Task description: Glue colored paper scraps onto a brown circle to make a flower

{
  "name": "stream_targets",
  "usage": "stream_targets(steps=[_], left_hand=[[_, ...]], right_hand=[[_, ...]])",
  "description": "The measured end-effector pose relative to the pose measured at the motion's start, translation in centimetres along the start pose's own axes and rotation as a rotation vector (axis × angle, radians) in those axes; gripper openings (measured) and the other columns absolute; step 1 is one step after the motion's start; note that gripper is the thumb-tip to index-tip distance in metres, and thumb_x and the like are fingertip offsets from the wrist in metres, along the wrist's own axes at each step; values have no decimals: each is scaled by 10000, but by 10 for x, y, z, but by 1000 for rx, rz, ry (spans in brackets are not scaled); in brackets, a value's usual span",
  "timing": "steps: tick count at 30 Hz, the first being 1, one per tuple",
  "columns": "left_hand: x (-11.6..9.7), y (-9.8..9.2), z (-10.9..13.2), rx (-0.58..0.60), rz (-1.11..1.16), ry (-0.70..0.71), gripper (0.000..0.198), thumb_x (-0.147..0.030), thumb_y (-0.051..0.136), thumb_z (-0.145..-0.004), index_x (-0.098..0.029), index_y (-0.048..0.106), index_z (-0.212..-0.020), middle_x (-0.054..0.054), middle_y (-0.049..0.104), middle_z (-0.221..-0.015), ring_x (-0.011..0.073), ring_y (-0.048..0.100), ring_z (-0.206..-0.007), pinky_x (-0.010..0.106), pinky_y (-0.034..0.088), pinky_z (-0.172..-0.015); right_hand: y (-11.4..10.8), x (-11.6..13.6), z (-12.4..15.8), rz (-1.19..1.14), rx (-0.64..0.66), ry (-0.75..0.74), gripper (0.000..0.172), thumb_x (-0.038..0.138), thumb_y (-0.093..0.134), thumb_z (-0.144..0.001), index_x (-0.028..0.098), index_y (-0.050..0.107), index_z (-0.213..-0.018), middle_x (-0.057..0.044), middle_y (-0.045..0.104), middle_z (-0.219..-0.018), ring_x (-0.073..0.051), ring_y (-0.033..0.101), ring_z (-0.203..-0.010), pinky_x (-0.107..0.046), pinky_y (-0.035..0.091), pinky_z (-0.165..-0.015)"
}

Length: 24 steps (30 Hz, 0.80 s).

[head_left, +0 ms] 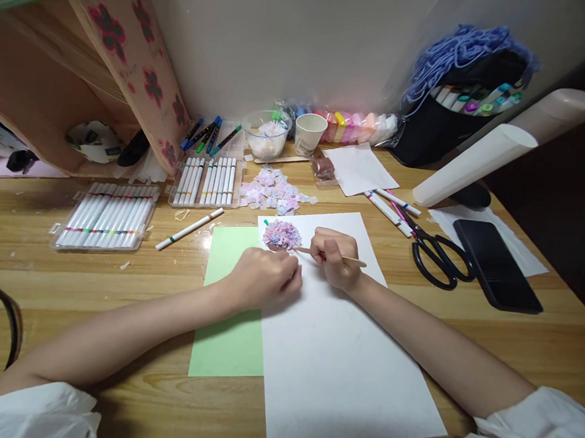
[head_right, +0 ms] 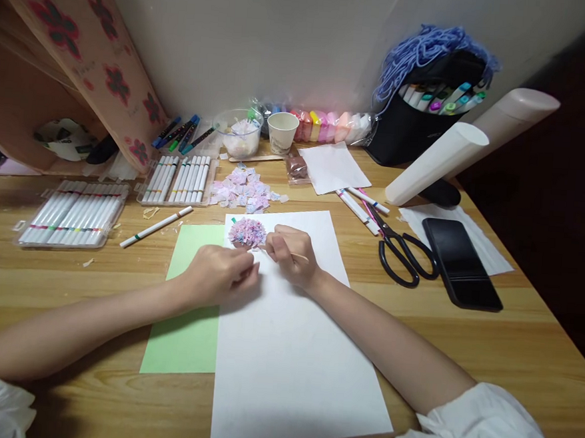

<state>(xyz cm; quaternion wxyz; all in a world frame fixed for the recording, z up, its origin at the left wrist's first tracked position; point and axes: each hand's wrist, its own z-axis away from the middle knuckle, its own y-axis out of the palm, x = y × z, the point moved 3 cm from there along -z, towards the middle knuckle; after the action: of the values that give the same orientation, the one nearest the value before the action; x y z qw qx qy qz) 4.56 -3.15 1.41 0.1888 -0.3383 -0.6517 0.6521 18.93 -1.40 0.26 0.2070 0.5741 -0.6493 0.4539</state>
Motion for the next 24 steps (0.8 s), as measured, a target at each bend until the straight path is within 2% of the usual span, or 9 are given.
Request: stream_targets(steps=[3,6,10,14,18,24], left_hand=[[-15,10,7,47,39,245,273,-263,418,-829,-170,556,-612,41,607,-557,130,509,-437,256,259,-440],[-21,16,9,53,78,325,266,-240,423,-815,-165,530,-584,40,593,-539,118,482,-396,254,249,-417],[-22,17,9,58,93,338,256,-236,431,-808,-165,522,-579,37,591,-535,118,480,-388,256,230,-404],[-22,17,8,102,92,343,247,-240,432,-809,-167,535,-597,37,594,-554,116,480,-397,258,272,-412],[-21,19,8,120,88,343,249,-250,435,-811,-169,542,-602,35,589,-556,115,475,-400,262,292,-420],[-23,18,9,128,117,311,244,-239,443,-801,-172,545,-590,24,606,-566,110,446,-409,274,199,-432]], right_hand=[[0,-4,1,-2,-33,78,583,523,215,-949,223,365,-472,-7,398,-472,-142,356,-473,-317,313,-538],[-1,-7,1,-12,-55,135,591,522,222,-952,213,366,-469,-7,417,-492,-132,364,-476,-311,317,-546],[-1,-8,-2,-13,-73,212,603,549,230,-945,206,360,-466,3,394,-479,-122,349,-470,-304,299,-537],[-1,-10,-9,-28,-95,327,625,590,243,-926,203,325,-442,18,318,-438,-111,302,-439,-297,255,-498],[1,-12,-14,-77,-105,377,628,627,268,-900,205,322,-438,22,295,-427,-106,281,-420,-293,217,-458],[-1,-19,-11,-282,-202,434,652,671,247,-880,210,316,-424,28,269,-393,-92,245,-367,-280,167,-391]])
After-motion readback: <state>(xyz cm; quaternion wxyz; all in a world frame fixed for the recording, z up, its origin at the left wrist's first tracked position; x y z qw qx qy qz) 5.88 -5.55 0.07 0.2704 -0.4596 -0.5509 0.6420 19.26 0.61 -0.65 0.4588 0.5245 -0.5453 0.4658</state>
